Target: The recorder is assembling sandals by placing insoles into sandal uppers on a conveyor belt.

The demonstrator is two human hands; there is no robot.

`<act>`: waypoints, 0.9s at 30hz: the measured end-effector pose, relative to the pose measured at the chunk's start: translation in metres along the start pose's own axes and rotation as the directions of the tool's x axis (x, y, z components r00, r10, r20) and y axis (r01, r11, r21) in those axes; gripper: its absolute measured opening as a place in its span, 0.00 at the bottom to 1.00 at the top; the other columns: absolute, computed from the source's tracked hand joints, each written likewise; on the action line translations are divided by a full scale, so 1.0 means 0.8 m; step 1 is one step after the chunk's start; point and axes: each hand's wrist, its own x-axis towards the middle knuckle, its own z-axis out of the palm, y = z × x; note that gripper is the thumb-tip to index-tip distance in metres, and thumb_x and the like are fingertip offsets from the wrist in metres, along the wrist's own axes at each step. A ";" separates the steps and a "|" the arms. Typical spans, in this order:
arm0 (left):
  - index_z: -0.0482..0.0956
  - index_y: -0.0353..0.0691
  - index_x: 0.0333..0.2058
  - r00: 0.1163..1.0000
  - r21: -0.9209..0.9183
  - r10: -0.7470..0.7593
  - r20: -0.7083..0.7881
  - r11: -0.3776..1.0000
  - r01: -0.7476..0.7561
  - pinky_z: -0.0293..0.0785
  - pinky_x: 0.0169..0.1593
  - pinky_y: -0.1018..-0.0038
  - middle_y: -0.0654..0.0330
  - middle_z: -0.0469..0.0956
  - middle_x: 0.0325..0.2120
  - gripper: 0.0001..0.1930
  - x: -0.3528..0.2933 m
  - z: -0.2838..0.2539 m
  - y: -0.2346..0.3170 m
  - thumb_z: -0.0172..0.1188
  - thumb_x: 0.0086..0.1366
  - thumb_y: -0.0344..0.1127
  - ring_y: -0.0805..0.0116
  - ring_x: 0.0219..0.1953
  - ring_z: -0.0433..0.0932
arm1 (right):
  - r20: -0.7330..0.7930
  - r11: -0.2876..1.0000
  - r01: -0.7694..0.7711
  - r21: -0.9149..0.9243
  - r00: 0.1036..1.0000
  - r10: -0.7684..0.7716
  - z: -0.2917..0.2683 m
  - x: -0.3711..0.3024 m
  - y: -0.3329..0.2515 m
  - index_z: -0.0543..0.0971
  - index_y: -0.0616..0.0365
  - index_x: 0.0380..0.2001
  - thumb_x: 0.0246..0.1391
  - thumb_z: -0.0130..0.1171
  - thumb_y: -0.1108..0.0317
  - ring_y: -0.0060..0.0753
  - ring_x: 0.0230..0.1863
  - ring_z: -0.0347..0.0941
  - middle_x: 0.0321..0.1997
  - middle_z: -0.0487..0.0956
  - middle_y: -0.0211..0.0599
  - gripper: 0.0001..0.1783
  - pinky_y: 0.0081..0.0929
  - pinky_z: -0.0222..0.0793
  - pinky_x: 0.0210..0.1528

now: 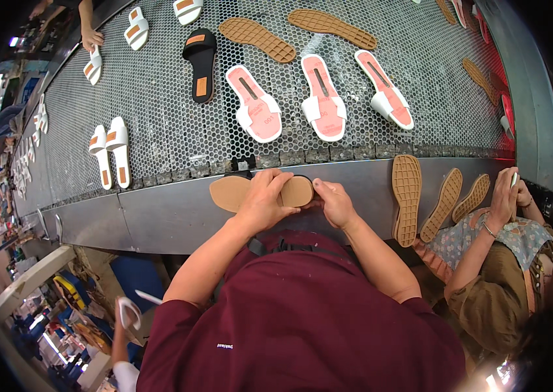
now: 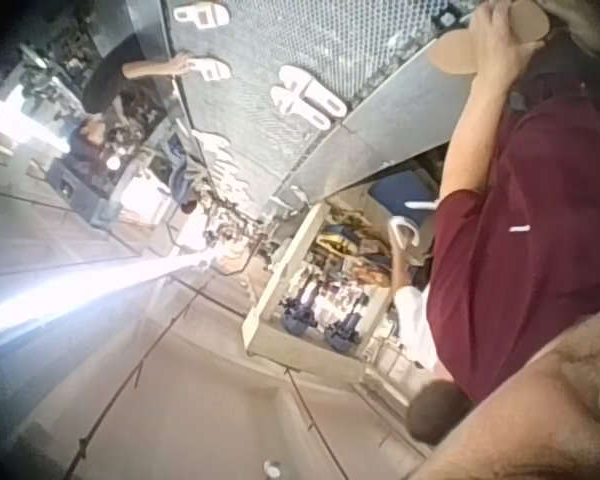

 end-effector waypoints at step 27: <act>0.70 0.35 0.53 0.389 -0.603 -0.729 -0.563 0.684 0.410 0.70 0.45 0.73 0.58 0.75 0.41 0.24 -0.081 -0.082 -0.212 0.65 0.65 0.42 0.71 0.41 0.72 | -0.053 0.490 0.354 -0.797 0.766 -0.640 -0.033 0.055 -0.108 0.70 0.67 0.58 0.50 0.69 0.66 0.29 0.43 0.77 0.48 0.79 0.42 0.34 0.27 0.74 0.46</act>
